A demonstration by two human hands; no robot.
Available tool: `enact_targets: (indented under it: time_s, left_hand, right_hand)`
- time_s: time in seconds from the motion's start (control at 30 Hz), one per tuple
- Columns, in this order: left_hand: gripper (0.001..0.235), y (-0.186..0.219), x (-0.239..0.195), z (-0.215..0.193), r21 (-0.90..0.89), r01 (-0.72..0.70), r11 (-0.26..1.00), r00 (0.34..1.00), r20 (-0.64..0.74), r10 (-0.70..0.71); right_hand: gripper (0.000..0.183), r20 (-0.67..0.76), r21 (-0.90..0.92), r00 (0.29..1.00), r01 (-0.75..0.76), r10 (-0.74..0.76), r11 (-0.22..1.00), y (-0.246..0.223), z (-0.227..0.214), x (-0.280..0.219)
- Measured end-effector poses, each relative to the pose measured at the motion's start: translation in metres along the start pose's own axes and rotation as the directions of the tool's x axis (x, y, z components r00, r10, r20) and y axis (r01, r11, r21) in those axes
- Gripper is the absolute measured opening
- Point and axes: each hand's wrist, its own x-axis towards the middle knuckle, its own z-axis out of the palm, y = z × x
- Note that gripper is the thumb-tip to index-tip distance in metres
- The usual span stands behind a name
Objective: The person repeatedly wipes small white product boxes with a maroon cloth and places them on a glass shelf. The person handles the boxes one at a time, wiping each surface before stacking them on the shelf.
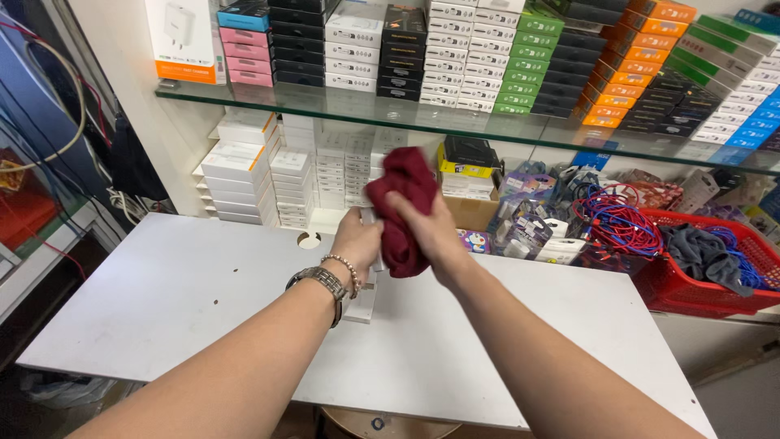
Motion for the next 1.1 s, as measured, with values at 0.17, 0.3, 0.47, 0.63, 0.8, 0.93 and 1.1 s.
enact_targets:
  time_s: [0.17, 0.3, 0.47, 0.63, 0.8, 0.93, 1.1]
  left_hand:
    - [0.041, -0.023, 0.032, -0.025, -0.709, 0.207, 0.674, 0.976, 0.1, -0.194]
    - [0.037, -0.041, 0.057, -0.029, -0.821, 0.121, 0.558, 0.968, -0.026, -0.249]
    - [0.041, -0.041, 0.072, -0.016, -0.802, 0.171, 0.573, 0.971, 0.038, -0.237]
    - [0.043, -0.028, 0.036, -0.027, -0.688, 0.22, 0.692, 0.975, 0.132, -0.179]
    - [0.053, 0.01, 0.001, -0.005, -0.461, 0.217, 0.861, 0.975, 0.141, -0.17]
    - [0.061, 0.022, -0.013, -0.005, -0.329, 0.192, 0.925, 0.973, 0.187, -0.135]
    - [0.065, 0.024, 0.0, -0.001, -0.154, -0.049, 0.987, 0.998, 0.039, 0.056]
  right_hand:
    - [0.059, 0.022, -0.177, 0.993, 0.116, -0.114, 0.977, -0.018, -0.001, -0.009]
    - [0.061, -0.124, -0.115, 0.989, 0.072, -0.086, 0.991, -0.015, -0.001, -0.012]
    - [0.061, 0.031, -0.1, 0.968, 0.252, -0.25, 0.963, 0.006, 0.02, -0.012]
    - [0.058, -0.119, -0.05, 0.983, 0.133, -0.138, 0.99, -0.019, -0.002, 0.006]
    - [0.053, 0.144, -0.231, 0.986, 0.113, -0.081, 0.966, -0.019, 0.012, 0.0]
    - [0.052, -0.044, -0.209, 0.986, 0.148, -0.161, 0.967, -0.005, 0.006, 0.007]
    - [0.051, 0.271, 0.563, 0.918, -0.396, 0.291, 0.725, -0.004, -0.02, 0.021]
